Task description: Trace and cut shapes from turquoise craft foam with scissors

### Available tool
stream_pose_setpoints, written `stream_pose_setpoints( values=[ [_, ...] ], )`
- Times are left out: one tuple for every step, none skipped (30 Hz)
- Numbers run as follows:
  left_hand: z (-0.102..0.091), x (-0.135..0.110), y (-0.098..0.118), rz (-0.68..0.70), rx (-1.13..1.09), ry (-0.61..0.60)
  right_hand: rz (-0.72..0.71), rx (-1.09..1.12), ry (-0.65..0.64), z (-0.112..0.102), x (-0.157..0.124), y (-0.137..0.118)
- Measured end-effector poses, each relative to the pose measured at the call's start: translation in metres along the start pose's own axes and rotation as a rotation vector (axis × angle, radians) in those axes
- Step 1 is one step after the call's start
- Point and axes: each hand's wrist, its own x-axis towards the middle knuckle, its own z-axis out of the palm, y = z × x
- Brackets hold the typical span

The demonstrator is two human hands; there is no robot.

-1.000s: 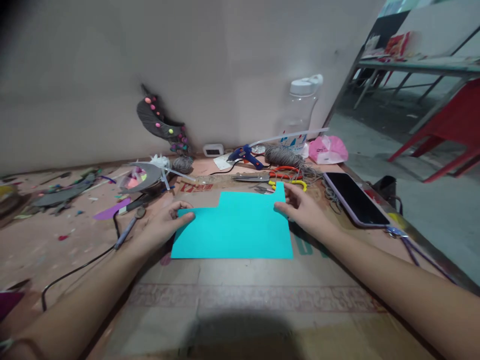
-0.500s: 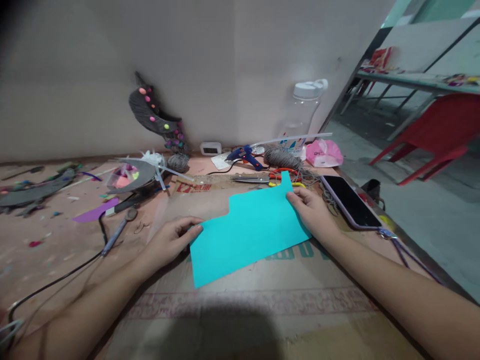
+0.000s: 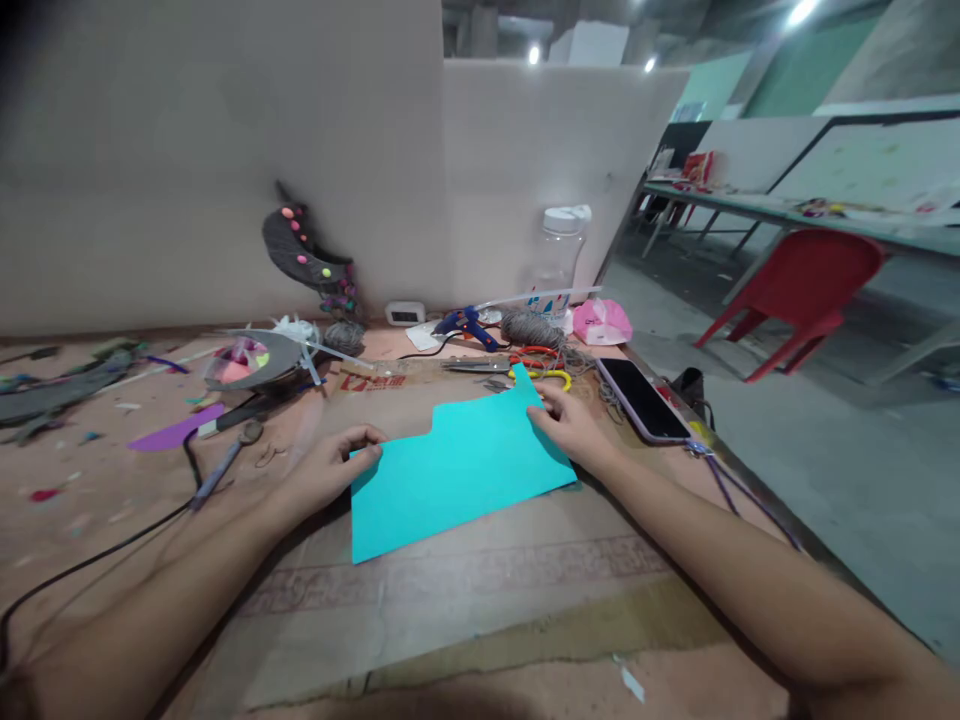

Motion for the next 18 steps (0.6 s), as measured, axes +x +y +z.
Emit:
stream_pose_setpoints(
  values=[
    [0.0, 0.001, 0.002, 0.008, 0.017, -0.003, -0.009, -0.012, 0.014, -0.001, 0.001, 0.0],
    [0.0, 0.001, 0.003, 0.014, 0.033, -0.007, -0.015, -0.023, 0.04, -0.003, 0.001, 0.0],
    [0.0, 0.002, 0.004, 0.02, 0.051, -0.014, -0.018, -0.036, 0.081, -0.005, 0.003, 0.001],
    [0.001, 0.002, 0.005, 0.027, 0.07, -0.023, -0.019, -0.052, 0.135, -0.007, 0.004, 0.003],
    [0.001, 0.002, 0.006, 0.037, 0.09, -0.037, -0.018, -0.071, 0.193, -0.01, 0.005, 0.004],
    [0.002, 0.002, 0.006, 0.05, 0.113, -0.053, -0.015, -0.094, 0.245, -0.012, 0.006, 0.005],
    [0.002, 0.002, 0.006, 0.067, 0.139, -0.072, -0.012, -0.122, 0.287, -0.015, 0.006, 0.006],
    [0.003, 0.001, 0.005, 0.088, 0.167, -0.089, -0.009, -0.152, 0.315, -0.016, 0.007, 0.006],
    [0.005, 0.001, 0.005, 0.111, 0.196, -0.106, -0.006, -0.184, 0.33, -0.018, 0.006, 0.006],
    [0.006, -0.001, 0.004, 0.134, 0.226, -0.117, -0.005, -0.215, 0.332, -0.018, 0.006, 0.006],
    [0.007, -0.002, 0.003, 0.157, 0.256, -0.123, -0.005, -0.246, 0.328, -0.018, 0.005, 0.005],
    [0.008, -0.003, 0.003, 0.179, 0.286, -0.121, -0.008, -0.276, 0.323, -0.018, 0.004, 0.004],
    [0.009, -0.004, 0.002, 0.199, 0.315, -0.115, -0.013, -0.303, 0.314, -0.017, 0.003, 0.004],
    [0.009, -0.006, 0.003, 0.218, 0.345, -0.105, -0.019, -0.329, 0.305, -0.016, 0.002, 0.003],
    [0.01, -0.007, 0.003, 0.233, 0.377, -0.093, -0.027, -0.351, 0.296, -0.015, 0.001, 0.002],
    [0.01, -0.008, 0.005, 0.246, 0.408, -0.082, -0.036, -0.368, 0.287, -0.014, 0.001, 0.002],
    [0.011, -0.009, 0.006, 0.255, 0.438, -0.072, -0.047, -0.381, 0.28, -0.014, 0.0, 0.002],
    [0.011, -0.009, 0.008, 0.258, 0.466, -0.064, -0.06, -0.389, 0.267, -0.013, 0.0, 0.003]
  ],
)
